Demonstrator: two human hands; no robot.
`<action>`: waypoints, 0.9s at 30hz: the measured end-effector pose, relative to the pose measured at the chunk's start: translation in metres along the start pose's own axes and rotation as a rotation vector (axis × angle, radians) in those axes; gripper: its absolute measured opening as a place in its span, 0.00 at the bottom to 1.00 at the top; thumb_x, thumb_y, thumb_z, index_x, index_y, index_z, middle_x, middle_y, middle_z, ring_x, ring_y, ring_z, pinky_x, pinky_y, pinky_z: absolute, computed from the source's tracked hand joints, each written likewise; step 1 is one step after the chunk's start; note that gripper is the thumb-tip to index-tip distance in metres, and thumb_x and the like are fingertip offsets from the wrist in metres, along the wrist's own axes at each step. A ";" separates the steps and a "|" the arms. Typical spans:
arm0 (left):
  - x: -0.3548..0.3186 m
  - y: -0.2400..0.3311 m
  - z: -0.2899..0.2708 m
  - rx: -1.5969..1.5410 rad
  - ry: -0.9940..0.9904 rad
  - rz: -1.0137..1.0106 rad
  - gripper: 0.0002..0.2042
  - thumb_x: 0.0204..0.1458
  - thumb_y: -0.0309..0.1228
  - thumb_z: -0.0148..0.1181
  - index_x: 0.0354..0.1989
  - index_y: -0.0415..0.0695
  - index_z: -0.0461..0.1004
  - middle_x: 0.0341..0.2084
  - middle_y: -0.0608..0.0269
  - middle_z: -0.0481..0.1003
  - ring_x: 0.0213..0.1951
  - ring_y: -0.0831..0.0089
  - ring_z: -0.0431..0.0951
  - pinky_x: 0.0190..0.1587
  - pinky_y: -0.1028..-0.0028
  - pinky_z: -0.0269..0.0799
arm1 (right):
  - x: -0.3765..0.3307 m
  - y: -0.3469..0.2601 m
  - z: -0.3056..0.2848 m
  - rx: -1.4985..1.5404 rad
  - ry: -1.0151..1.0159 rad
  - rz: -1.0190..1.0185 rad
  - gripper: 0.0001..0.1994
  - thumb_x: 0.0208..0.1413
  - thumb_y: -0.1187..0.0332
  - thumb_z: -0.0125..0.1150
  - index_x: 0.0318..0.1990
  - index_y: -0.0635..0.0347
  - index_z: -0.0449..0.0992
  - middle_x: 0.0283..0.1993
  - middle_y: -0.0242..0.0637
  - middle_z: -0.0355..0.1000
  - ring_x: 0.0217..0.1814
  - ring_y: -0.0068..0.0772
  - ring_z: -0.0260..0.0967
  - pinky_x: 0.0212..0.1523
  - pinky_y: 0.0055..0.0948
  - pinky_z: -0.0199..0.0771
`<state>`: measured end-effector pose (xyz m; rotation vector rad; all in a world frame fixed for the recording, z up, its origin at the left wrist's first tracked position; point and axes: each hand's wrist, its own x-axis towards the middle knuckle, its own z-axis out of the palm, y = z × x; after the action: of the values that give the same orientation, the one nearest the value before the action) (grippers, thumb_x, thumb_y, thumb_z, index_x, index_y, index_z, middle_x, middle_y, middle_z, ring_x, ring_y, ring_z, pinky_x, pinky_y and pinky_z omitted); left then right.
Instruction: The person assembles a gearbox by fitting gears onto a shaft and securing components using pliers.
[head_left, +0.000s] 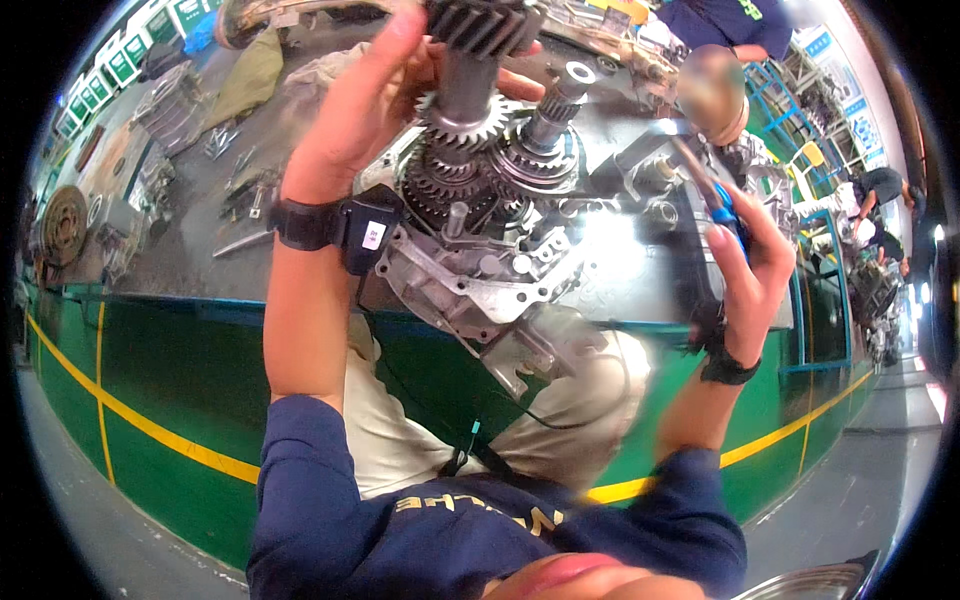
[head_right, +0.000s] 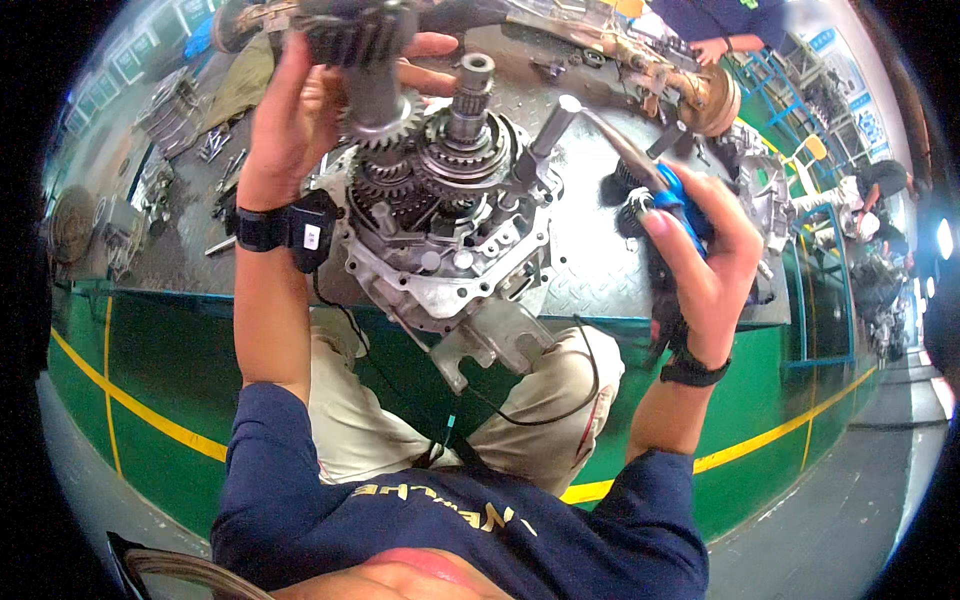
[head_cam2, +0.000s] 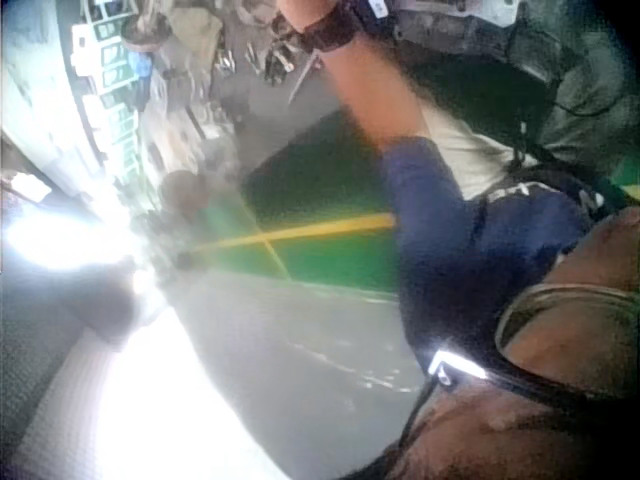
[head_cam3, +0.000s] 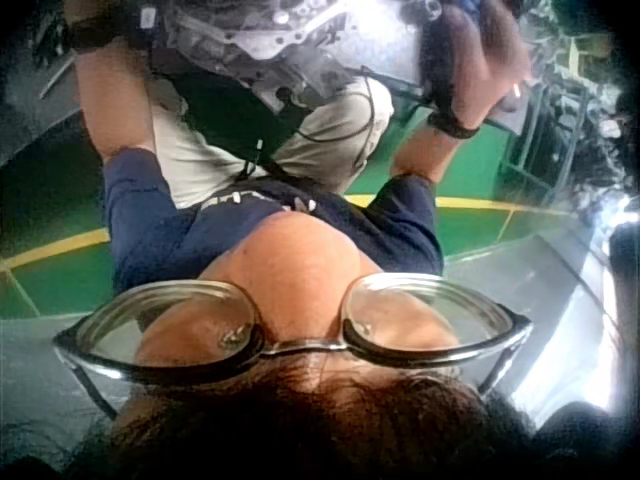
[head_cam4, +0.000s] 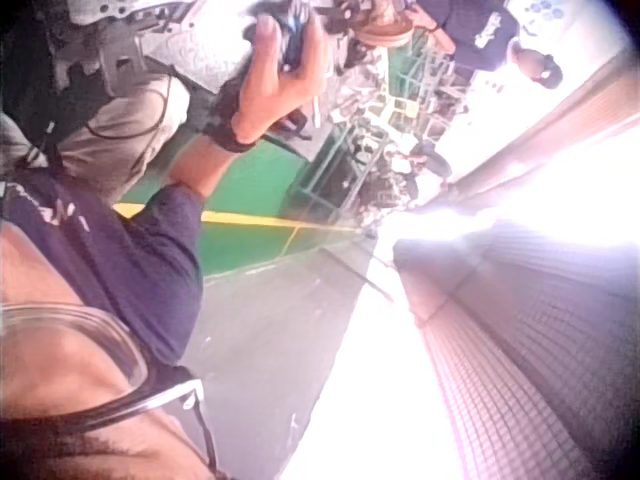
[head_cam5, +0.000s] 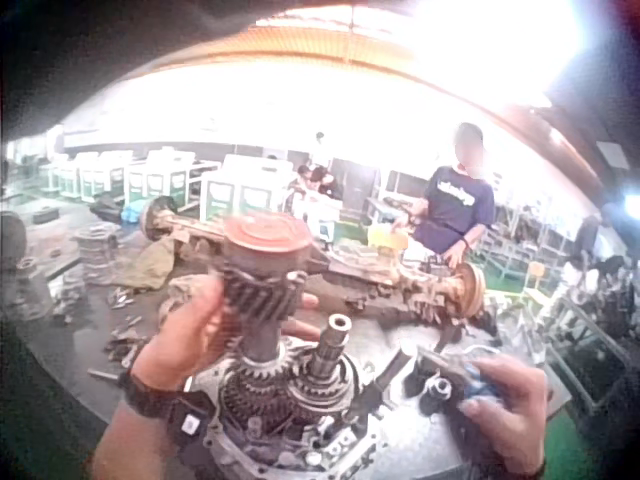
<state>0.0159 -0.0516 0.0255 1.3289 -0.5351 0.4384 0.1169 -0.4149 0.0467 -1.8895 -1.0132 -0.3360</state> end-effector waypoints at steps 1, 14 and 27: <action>0.002 0.002 -0.001 0.158 -0.023 -0.046 0.45 0.64 0.70 0.31 0.66 0.38 0.69 0.57 0.44 0.77 0.57 0.54 0.80 0.58 0.65 0.74 | 0.008 -0.005 0.008 -0.122 -0.038 -0.032 0.23 0.48 0.68 0.77 0.52 0.67 0.82 0.41 0.35 0.77 0.41 0.24 0.72 0.46 0.21 0.70; 0.015 0.009 0.014 0.372 -0.065 -0.265 0.42 0.44 0.49 0.68 0.60 0.24 0.69 0.53 0.28 0.75 0.55 0.47 0.80 0.62 0.53 0.73 | 0.048 -0.018 0.021 -0.421 -0.228 -0.315 0.28 0.40 0.64 0.80 0.50 0.68 0.82 0.46 0.43 0.79 0.41 0.33 0.75 0.37 0.26 0.71; 0.012 0.024 0.021 0.338 -0.054 -0.328 0.34 0.42 0.34 0.73 0.58 0.28 0.73 0.53 0.45 0.78 0.55 0.59 0.78 0.63 0.62 0.68 | 0.033 -0.037 0.026 -0.465 -0.205 -0.253 0.26 0.45 0.65 0.78 0.52 0.66 0.82 0.46 0.42 0.79 0.39 0.32 0.74 0.36 0.25 0.71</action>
<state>0.0088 -0.0672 0.0547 1.7239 -0.2847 0.2271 0.1049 -0.3685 0.0750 -2.2445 -1.4118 -0.5733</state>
